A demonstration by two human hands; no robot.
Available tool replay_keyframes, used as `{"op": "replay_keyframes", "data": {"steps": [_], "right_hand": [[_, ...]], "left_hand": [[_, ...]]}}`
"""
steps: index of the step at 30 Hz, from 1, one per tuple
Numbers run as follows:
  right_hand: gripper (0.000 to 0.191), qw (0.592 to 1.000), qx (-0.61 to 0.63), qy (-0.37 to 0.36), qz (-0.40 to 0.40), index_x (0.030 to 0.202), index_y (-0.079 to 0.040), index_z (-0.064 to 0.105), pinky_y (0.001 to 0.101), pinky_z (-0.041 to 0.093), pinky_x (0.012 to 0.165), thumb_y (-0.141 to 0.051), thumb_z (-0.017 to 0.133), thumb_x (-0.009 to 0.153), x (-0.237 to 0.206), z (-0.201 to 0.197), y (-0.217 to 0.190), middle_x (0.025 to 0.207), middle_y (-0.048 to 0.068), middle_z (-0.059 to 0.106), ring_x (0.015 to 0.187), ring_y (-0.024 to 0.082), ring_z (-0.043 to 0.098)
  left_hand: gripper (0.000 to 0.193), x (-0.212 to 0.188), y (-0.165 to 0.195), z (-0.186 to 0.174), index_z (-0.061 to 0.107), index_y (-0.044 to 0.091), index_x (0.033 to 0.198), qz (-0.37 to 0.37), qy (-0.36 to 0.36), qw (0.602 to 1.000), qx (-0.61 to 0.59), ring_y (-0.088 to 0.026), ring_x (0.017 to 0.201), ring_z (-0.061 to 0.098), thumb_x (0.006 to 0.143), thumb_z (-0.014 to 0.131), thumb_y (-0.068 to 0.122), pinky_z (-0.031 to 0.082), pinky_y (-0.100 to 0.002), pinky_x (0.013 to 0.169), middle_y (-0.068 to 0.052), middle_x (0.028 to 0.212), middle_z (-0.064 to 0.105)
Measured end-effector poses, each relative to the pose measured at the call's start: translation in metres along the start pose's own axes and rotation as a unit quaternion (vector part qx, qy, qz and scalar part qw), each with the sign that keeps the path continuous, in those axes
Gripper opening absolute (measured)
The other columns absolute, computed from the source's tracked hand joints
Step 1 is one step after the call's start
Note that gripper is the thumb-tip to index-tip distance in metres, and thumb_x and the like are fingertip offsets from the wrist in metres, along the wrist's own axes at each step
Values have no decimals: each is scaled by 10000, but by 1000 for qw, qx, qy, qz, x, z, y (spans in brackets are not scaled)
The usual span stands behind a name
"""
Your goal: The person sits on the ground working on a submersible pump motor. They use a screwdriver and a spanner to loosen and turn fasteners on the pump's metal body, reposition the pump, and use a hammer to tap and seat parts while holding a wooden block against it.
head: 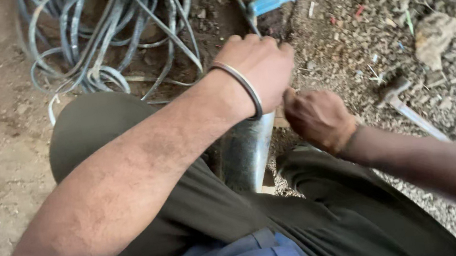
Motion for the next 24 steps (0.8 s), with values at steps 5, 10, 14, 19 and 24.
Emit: {"op": "replay_keyframes", "data": {"steps": [5, 10, 14, 19, 24], "right_hand": [[255, 1000, 18, -16, -9, 1259, -47, 534, 335, 510, 382, -185, 413, 1082, -10, -1, 13, 638, 70, 631, 484, 181, 608], [207, 995, 41, -87, -33, 1077, -120, 672, 348, 527, 513, -217, 492, 1044, 32, -8, 25, 809, 110, 657, 624, 214, 637], [232, 998, 13, -2, -66, 1064, -179, 714, 364, 556, 608, -328, 618, 915, 64, -28, 27, 970, 128, 698, 822, 269, 642], [235, 999, 8, 9, -52, 1005, -212, 731, 385, 534, 623, -402, 606, 947, 51, -24, 3, 1013, 93, 721, 851, 302, 624], [179, 994, -82, 41, -57, 923, -123, 651, 273, 432, 363, -238, 530, 989, 10, 14, -10, 713, -4, 585, 493, 92, 575]], "left_hand": [[402, -1, -2, -1, 659, 17, 1095, -2, -4, 1000, 9, -369, 1017, 682, 777, 768, 237, 526, -511, 868, -201, 1061, 706], [412, 6, 6, 1, 659, 14, 1099, 8, -20, 1000, 13, -359, 1016, 687, 761, 776, 218, 535, -495, 855, -198, 1078, 707], [380, 9, 6, 3, 664, 22, 1100, 4, -10, 1000, 9, -353, 1010, 688, 794, 760, 226, 529, -497, 862, -191, 1078, 710], [445, 9, 2, 5, 658, 32, 1133, -1, -27, 1000, 9, -349, 1022, 689, 766, 784, 249, 531, -492, 869, -176, 1092, 709], [544, 7, -1, -2, 634, -9, 1151, 0, -39, 999, 13, -364, 1007, 687, 755, 807, 321, 542, -488, 838, -209, 1077, 695]]}}
Point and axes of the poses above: each hand's wrist, its own x-axis towards the middle knuckle, its own z-axis out of the palm, y = z × x, the point moved 1 cm from there along x, towards the middle knuckle
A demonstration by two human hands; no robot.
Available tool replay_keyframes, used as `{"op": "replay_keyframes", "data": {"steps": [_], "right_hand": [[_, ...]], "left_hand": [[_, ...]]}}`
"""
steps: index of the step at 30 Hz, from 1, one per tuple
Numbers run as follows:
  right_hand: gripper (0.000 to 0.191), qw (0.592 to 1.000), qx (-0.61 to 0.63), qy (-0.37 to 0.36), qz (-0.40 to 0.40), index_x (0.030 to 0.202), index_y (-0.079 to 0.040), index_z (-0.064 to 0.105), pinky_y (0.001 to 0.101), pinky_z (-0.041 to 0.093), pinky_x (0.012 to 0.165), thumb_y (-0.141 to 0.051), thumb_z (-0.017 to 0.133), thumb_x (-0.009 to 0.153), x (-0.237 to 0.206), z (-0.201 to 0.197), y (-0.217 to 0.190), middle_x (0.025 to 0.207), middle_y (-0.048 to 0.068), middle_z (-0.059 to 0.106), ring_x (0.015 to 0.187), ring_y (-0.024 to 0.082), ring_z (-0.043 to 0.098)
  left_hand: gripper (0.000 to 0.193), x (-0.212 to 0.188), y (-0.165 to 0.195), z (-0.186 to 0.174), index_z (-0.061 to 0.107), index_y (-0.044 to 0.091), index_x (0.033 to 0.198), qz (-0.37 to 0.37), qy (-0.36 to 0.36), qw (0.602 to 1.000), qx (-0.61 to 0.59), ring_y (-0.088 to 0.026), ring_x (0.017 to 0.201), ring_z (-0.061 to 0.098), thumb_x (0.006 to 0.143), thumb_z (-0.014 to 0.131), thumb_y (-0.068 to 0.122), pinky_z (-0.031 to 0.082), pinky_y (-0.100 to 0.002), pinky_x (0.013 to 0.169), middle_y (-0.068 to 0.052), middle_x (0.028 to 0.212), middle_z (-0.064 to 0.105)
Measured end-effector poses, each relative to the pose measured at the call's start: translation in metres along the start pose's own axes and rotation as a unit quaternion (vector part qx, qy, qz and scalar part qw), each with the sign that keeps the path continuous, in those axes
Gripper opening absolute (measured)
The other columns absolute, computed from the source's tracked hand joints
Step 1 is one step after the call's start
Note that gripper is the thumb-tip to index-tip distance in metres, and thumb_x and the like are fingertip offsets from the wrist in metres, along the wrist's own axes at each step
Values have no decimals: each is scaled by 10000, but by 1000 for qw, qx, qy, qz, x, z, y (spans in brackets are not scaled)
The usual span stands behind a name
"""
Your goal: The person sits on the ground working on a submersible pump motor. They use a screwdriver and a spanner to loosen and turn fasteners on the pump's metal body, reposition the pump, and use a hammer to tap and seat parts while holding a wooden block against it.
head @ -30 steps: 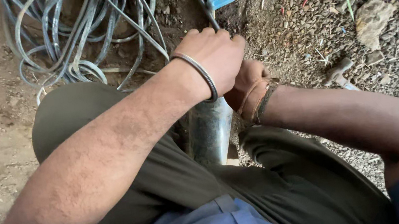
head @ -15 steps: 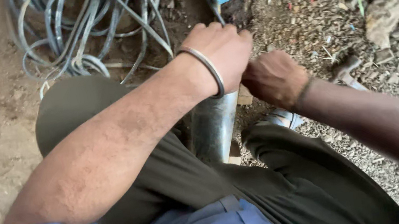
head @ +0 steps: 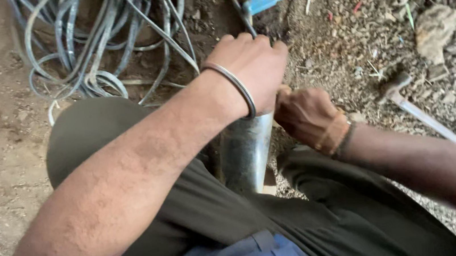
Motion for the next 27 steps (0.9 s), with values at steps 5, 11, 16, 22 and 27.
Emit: {"op": "replay_keyframes", "data": {"steps": [5, 11, 16, 22, 27], "right_hand": [[236, 1000, 23, 21, 4, 948, -85, 580, 286, 414, 330, -260, 462, 1054, -13, 27, 29, 562, -20, 493, 411, 89, 498], [331, 964, 257, 61, 6, 892, -143, 592, 377, 482, 442, -372, 405, 1040, 30, 58, 65, 546, 78, 573, 438, 250, 575], [214, 910, 303, 261, -113, 900, -136, 649, 423, 532, 510, -304, 536, 972, 48, 60, 72, 681, 73, 655, 557, 273, 614], [173, 886, 240, 352, -181, 1093, -40, 650, 383, 581, 602, -155, 594, 976, 36, 43, 71, 963, 161, 733, 769, 274, 711], [343, 950, 181, 235, -100, 1168, -44, 620, 420, 596, 675, -149, 629, 841, 27, 51, 59, 1005, 157, 725, 826, 293, 703]], "left_hand": [[490, -11, -4, -5, 648, -5, 1124, 9, 47, 999, -19, -362, 991, 687, 778, 786, 313, 540, -504, 824, -202, 1052, 702], [446, -17, -20, -3, 667, 28, 1094, 1, 65, 998, -25, -345, 992, 691, 749, 790, 283, 540, -495, 831, -170, 1051, 716], [443, -11, -21, -5, 656, 10, 1102, 1, 44, 999, -10, -342, 974, 691, 763, 759, 275, 539, -489, 825, -186, 1047, 705], [343, -7, -22, -6, 661, 12, 1122, 3, 56, 998, -36, -352, 1006, 695, 868, 710, 237, 536, -498, 869, -191, 1056, 714], [482, 1, -21, -7, 637, 8, 1148, 7, 15, 1000, -23, -338, 1025, 686, 752, 772, 247, 540, -478, 860, -183, 1085, 698]]}}
Point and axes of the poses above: each hand's wrist, its own x-axis towards the middle knuckle, its own z-axis out of the palm, y = z × x, the point moved 1 cm from there along x, towards the middle knuckle
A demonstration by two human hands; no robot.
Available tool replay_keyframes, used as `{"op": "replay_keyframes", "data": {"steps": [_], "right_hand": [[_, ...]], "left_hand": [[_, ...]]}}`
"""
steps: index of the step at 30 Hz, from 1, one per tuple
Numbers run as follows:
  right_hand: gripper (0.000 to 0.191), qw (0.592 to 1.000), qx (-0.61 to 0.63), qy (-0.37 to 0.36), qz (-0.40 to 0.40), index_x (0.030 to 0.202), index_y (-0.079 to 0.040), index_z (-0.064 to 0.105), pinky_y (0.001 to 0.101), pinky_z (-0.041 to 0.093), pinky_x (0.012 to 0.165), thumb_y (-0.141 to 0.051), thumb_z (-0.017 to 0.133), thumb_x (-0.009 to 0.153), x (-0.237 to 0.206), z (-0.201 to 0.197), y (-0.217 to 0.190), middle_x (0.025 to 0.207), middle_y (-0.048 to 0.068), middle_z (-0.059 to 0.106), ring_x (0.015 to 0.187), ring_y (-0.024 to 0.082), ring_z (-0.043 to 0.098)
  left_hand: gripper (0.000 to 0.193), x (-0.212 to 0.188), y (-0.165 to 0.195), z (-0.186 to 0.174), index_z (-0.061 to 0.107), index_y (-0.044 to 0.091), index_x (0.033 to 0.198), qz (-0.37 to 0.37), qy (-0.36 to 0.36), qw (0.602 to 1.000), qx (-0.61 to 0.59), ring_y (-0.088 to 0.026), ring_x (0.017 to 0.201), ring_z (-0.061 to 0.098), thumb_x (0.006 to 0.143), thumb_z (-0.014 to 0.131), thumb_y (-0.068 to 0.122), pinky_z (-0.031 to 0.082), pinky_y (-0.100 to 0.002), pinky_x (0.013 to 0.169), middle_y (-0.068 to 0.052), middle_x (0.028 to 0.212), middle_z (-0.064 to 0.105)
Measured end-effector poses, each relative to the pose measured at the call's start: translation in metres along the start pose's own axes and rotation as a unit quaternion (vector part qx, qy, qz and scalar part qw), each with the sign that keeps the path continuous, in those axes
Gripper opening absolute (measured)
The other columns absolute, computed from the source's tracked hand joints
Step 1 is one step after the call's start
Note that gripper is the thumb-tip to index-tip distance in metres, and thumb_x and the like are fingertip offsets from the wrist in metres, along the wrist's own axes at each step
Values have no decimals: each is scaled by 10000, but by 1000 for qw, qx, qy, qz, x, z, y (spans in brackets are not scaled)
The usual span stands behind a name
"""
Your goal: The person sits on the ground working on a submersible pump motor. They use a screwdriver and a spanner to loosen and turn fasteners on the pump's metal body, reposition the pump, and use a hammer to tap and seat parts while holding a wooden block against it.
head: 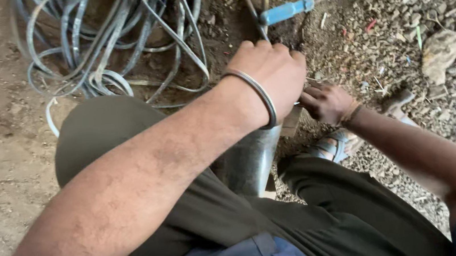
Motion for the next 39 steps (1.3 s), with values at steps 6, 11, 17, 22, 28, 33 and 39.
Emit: {"op": "replay_keyframes", "data": {"steps": [6, 11, 17, 22, 28, 33, 39], "right_hand": [[448, 997, -3, -58, 55, 1282, -70, 584, 434, 600, 738, -132, 600, 838, -10, 12, 1, 1012, 148, 720, 838, 288, 702], [310, 998, 24, 36, -49, 1269, -77, 591, 389, 629, 694, -165, 585, 971, 4, 0, 12, 987, 126, 714, 857, 290, 718], [275, 980, 109, -118, 116, 1309, -94, 581, 396, 594, 525, -230, 546, 1073, -1, -2, 11, 861, 110, 680, 581, 244, 665], [246, 991, 91, -37, 96, 1136, -86, 562, 460, 536, 505, -220, 566, 930, -23, 4, -4, 784, 99, 640, 600, 301, 635], [162, 986, 56, -31, 156, 964, -127, 540, 453, 523, 512, -286, 572, 960, -25, 4, 12, 703, 97, 613, 607, 308, 633], [180, 995, 0, -58, 82, 954, -129, 552, 430, 513, 453, -295, 522, 1018, -21, -1, 25, 672, 89, 622, 537, 271, 627], [176, 966, 65, -103, 230, 1075, -143, 593, 436, 506, 395, -280, 539, 977, -44, 3, -3, 736, 108, 669, 522, 298, 646]], "left_hand": [[425, 3, 4, -2, 651, 0, 1121, 6, 12, 1000, -3, -360, 1030, 681, 803, 761, 260, 534, -495, 874, -204, 1083, 698], [406, 2, 4, 2, 653, 11, 1120, -3, 13, 1000, -7, -352, 1034, 682, 818, 749, 265, 530, -492, 884, -195, 1082, 700], [403, 0, 13, 4, 646, 4, 1129, -3, -12, 1000, -5, -326, 999, 696, 846, 733, 278, 541, -479, 849, -196, 1068, 699], [331, -6, 10, 0, 658, 34, 1125, -7, 23, 1000, 5, -344, 1028, 689, 847, 705, 208, 532, -492, 864, -182, 1095, 707], [524, 0, 18, -3, 623, 6, 1187, -19, -58, 998, -3, -327, 1067, 677, 787, 767, 311, 531, -467, 905, -192, 1142, 686], [374, 1, 19, -4, 638, 12, 1160, -9, -18, 1000, 2, -343, 1030, 679, 839, 712, 187, 530, -493, 877, -208, 1125, 683], [381, 3, 14, -3, 648, 14, 1125, 0, 5, 1000, 16, -359, 986, 681, 809, 711, 220, 531, -509, 837, -212, 1065, 691]]}}
Point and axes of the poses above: each hand's wrist, its own x-axis towards the middle knuckle, its own z-axis out of the palm, y = z × x, the point moved 1 cm from there along x, towards the middle knuckle
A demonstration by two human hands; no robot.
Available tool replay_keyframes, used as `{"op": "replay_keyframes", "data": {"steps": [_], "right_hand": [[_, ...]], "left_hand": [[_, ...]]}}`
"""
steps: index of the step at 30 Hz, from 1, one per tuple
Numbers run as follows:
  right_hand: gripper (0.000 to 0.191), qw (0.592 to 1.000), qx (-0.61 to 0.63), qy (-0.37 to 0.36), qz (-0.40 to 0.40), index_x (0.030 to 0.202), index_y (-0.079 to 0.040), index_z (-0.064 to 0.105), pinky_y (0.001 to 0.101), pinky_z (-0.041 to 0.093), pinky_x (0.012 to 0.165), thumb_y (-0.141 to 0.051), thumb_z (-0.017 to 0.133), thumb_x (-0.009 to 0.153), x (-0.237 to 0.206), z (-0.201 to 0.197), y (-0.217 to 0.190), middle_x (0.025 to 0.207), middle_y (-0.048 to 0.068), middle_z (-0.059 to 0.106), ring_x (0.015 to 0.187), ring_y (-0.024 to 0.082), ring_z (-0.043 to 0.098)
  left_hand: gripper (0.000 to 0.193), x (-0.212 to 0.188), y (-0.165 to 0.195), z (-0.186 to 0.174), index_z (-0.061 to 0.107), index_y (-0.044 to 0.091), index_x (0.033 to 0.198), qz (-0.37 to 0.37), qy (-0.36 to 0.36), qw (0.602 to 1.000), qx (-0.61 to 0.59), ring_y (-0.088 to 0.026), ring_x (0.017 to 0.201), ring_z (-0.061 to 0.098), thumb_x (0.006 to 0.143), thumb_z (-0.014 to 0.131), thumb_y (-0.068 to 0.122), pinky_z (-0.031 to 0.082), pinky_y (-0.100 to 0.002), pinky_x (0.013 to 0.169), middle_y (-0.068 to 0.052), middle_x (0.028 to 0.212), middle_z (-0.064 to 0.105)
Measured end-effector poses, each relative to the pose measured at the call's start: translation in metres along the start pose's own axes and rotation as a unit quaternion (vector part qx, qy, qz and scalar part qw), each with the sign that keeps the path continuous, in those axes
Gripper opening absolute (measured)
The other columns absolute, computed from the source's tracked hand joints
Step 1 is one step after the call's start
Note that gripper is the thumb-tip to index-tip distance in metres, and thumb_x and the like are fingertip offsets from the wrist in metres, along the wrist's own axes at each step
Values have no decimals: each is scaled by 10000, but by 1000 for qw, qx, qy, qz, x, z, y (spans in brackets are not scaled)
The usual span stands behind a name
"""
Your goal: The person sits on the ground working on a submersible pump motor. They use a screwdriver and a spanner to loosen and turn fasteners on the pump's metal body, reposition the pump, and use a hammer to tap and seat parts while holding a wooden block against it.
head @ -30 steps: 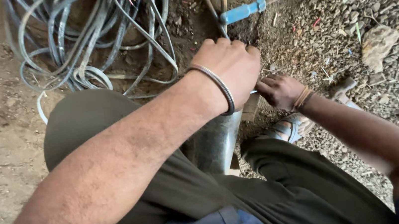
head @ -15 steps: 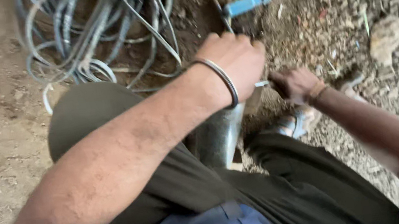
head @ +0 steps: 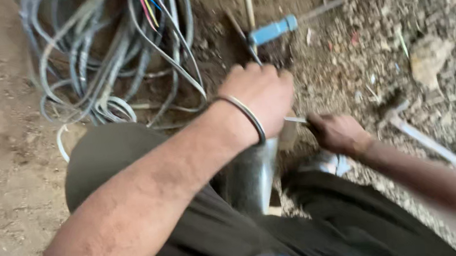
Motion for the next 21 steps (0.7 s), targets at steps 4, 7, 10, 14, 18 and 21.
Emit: {"op": "replay_keyframes", "data": {"steps": [4, 7, 10, 14, 18, 21], "right_hand": [[226, 999, -13, -46, -12, 1115, -166, 623, 426, 504, 426, -262, 571, 918, -23, -18, -17, 750, 98, 688, 560, 293, 664], [198, 983, -86, -158, 44, 1149, -130, 609, 386, 541, 458, -247, 503, 1028, -21, -47, -30, 732, 93, 703, 579, 248, 697], [179, 967, -168, -191, -20, 1115, -81, 630, 345, 561, 482, -199, 521, 1035, -4, -70, -55, 736, 86, 704, 592, 212, 705], [160, 966, -122, -230, 1, 965, -137, 714, 383, 520, 509, -210, 574, 992, 12, -75, -90, 771, 106, 692, 629, 258, 671], [160, 963, -183, -180, -78, 1035, -127, 673, 372, 537, 499, -223, 547, 1010, -1, -67, -90, 762, 72, 669, 625, 225, 659], [260, 972, -134, -195, -9, 1306, -129, 548, 368, 575, 520, -244, 439, 1101, -15, -58, -54, 791, 45, 678, 635, 202, 684]], "left_hand": [[331, -4, -1, 5, 669, 28, 1100, 6, -4, 1000, -30, -344, 1010, 693, 818, 709, 198, 543, -485, 847, -186, 1071, 709], [368, 2, 1, 7, 660, 3, 1110, 11, 13, 1000, -7, -355, 1002, 695, 809, 730, 203, 547, -484, 840, -198, 1069, 707], [421, 3, 4, 9, 650, -2, 1117, 13, -19, 1000, 2, -362, 1009, 686, 770, 762, 207, 542, -491, 846, -201, 1068, 700], [433, 3, 6, 7, 649, 7, 1129, 12, -11, 1000, -8, -365, 1022, 683, 776, 770, 225, 540, -505, 850, -189, 1076, 703], [525, 1, 6, 9, 642, -2, 1137, -4, -33, 999, -29, -348, 1017, 689, 763, 803, 330, 536, -501, 868, -196, 1074, 699], [326, -1, 4, 10, 665, 21, 1129, -4, 29, 999, -27, -355, 1009, 698, 881, 715, 228, 538, -526, 852, -188, 1061, 715]]}}
Point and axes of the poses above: each hand's wrist, its own x-axis towards the middle knuckle, its own z-axis out of the palm, y = z × x, the point moved 1 cm from there along x, towards the middle knuckle
